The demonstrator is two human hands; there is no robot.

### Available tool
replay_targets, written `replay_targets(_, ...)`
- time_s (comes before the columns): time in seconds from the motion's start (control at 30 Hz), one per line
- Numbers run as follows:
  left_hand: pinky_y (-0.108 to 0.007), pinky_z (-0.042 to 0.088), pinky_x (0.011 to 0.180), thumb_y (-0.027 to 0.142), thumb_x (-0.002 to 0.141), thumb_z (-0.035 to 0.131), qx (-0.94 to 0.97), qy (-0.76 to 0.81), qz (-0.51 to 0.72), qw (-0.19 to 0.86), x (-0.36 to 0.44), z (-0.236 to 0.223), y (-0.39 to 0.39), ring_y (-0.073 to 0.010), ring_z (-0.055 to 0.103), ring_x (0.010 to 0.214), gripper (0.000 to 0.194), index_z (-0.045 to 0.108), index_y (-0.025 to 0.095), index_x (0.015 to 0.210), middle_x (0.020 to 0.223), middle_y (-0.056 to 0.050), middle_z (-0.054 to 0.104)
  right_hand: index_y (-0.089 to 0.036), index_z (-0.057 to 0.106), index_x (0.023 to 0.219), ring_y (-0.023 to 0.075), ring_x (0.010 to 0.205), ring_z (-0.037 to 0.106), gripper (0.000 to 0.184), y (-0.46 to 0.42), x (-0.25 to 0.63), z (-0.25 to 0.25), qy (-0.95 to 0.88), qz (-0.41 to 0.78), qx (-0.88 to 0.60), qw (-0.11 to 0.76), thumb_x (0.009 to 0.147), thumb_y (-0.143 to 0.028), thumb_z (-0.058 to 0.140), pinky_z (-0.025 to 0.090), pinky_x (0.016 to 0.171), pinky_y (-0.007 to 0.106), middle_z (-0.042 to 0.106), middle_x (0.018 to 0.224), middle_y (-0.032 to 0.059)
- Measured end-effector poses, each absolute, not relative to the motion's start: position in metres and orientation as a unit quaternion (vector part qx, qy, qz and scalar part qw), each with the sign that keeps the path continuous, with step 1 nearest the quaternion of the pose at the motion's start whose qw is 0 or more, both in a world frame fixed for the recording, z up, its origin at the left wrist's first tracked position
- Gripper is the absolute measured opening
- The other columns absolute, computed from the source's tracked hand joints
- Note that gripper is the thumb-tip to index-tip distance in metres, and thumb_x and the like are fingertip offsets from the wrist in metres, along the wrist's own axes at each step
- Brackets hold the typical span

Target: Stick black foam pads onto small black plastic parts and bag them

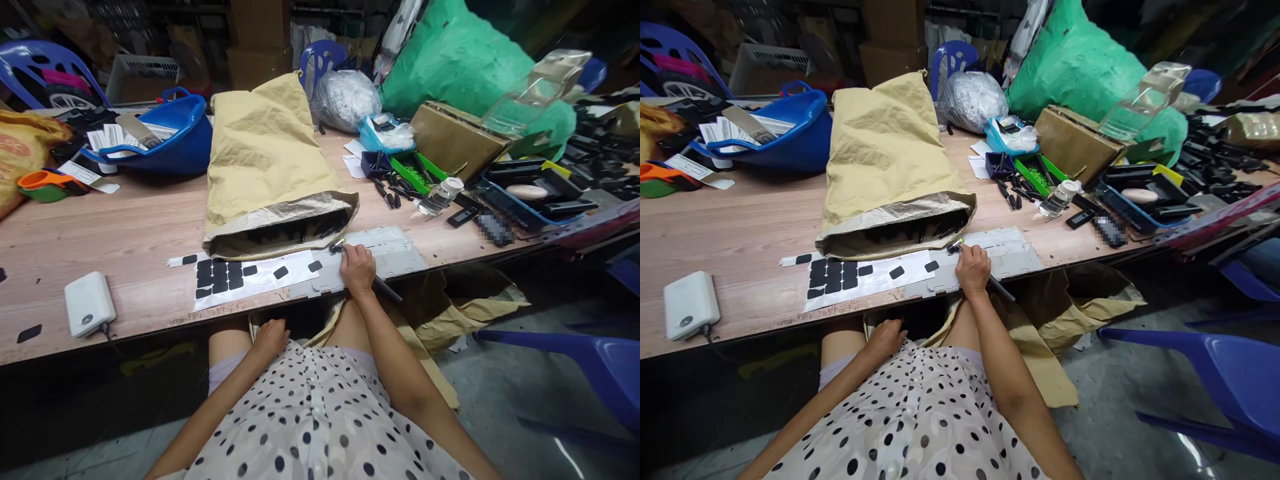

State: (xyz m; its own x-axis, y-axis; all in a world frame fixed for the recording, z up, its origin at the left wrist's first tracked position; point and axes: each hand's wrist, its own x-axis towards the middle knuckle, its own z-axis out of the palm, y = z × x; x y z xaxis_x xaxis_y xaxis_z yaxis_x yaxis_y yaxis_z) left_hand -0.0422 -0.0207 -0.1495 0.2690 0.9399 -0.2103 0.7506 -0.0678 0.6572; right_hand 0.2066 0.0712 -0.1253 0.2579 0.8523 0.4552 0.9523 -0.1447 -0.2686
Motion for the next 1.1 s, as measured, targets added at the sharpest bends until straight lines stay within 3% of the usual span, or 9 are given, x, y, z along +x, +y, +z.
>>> replay_targets(0.13, -0.03, 0.044, 0.053, 0.03, 0.075, 0.068, 0.728, 0.553, 0.123, 0.387, -0.026, -0.122, -0.001, -0.0209, 0.061, 0.05, 0.01, 0.068, 0.024, 0.067, 0.053, 0.001, 0.063, -0.022, 0.07, 0.112, 0.0248, 0.091, 0.046, 0.028, 0.071, 0.206, -0.124, -0.6, -0.091, -0.751, 0.261, 0.092, -0.019, 0.051, 0.032, 0.073, 0.034, 0.059, 0.095, 0.0094)
replay_targets(0.27, -0.028, 0.05, 0.063, 0.039, 0.083, 0.061, 0.666, 0.605, 0.276, 0.338, -0.005, -0.081, 0.061, -0.0179, 0.065, 0.062, 0.02, 0.073, 0.023, 0.083, 0.064, 0.001, 0.069, -0.021, 0.07, 0.113, 0.0252, 0.091, 0.047, 0.028, 0.07, 0.205, -0.123, -0.599, -0.085, -0.753, 0.257, 0.091, -0.019, 0.052, 0.033, 0.073, 0.034, 0.06, 0.096, 0.0098)
replay_targets(0.4, -0.033, 0.052, 0.076, 0.037, 0.078, 0.065, 0.593, 0.697, 0.304, 0.265, 0.005, -0.064, 0.131, -0.0248, 0.069, 0.081, 0.019, 0.071, 0.019, 0.079, 0.076, -0.006, 0.073, -0.021, 0.07, 0.112, 0.0246, 0.09, 0.048, 0.028, 0.071, 0.205, -0.123, -0.598, -0.083, -0.755, 0.256, 0.092, -0.019, 0.051, 0.033, 0.074, 0.034, 0.06, 0.095, 0.0096)
replay_targets(0.5, -0.039, 0.052, 0.073, 0.038, 0.071, 0.071, 0.555, 0.742, 0.278, 0.254, 0.012, -0.065, 0.157, -0.0326, 0.07, 0.087, 0.019, 0.069, 0.019, 0.07, 0.077, -0.012, 0.073, -0.022, 0.07, 0.112, 0.0247, 0.09, 0.048, 0.028, 0.071, 0.204, -0.124, -0.599, -0.085, -0.751, 0.264, 0.092, -0.019, 0.051, 0.034, 0.074, 0.034, 0.06, 0.095, 0.0096)
replay_targets(0.6, -0.04, 0.05, 0.069, 0.036, 0.067, 0.074, 0.52, 0.776, 0.239, 0.265, 0.017, -0.066, 0.163, -0.035, 0.07, 0.085, 0.019, 0.065, 0.02, 0.062, 0.074, -0.013, 0.072, -0.022, 0.07, 0.112, 0.0246, 0.09, 0.048, 0.028, 0.07, 0.204, -0.124, -0.598, -0.089, -0.75, 0.268, 0.091, -0.019, 0.051, 0.034, 0.074, 0.034, 0.061, 0.095, 0.0094)
replay_targets(0.7, -0.037, 0.049, 0.067, 0.033, 0.068, 0.072, 0.515, 0.77, 0.237, 0.292, 0.011, -0.062, 0.157, -0.0311, 0.069, 0.081, 0.017, 0.064, 0.02, 0.061, 0.073, -0.01, 0.071, -0.022, 0.071, 0.111, 0.0244, 0.09, 0.049, 0.028, 0.07, 0.203, -0.124, -0.594, -0.093, -0.752, 0.268, 0.091, -0.019, 0.052, 0.035, 0.074, 0.034, 0.062, 0.094, 0.0091)
replay_targets(0.9, -0.026, 0.047, 0.063, 0.038, 0.071, 0.068, 0.592, 0.63, 0.339, 0.37, -0.02, -0.07, 0.116, -0.0175, 0.064, 0.069, 0.022, 0.072, 0.019, 0.08, 0.073, -0.001, 0.07, -0.022, 0.07, 0.112, 0.0254, 0.092, 0.048, 0.028, 0.07, 0.203, -0.124, -0.595, -0.086, -0.754, 0.266, 0.092, -0.02, 0.05, 0.035, 0.075, 0.035, 0.061, 0.096, 0.0103)
replay_targets(1.1, -0.027, 0.047, 0.064, 0.03, 0.07, 0.066, 0.672, 0.593, 0.264, 0.356, -0.031, -0.083, 0.089, -0.0166, 0.06, 0.067, 0.019, 0.074, 0.021, 0.084, 0.073, 0.001, 0.068, -0.022, 0.07, 0.111, 0.0247, 0.09, 0.048, 0.027, 0.071, 0.205, -0.125, -0.596, -0.107, -0.751, 0.264, 0.091, -0.021, 0.051, 0.035, 0.074, 0.034, 0.06, 0.095, 0.0095)
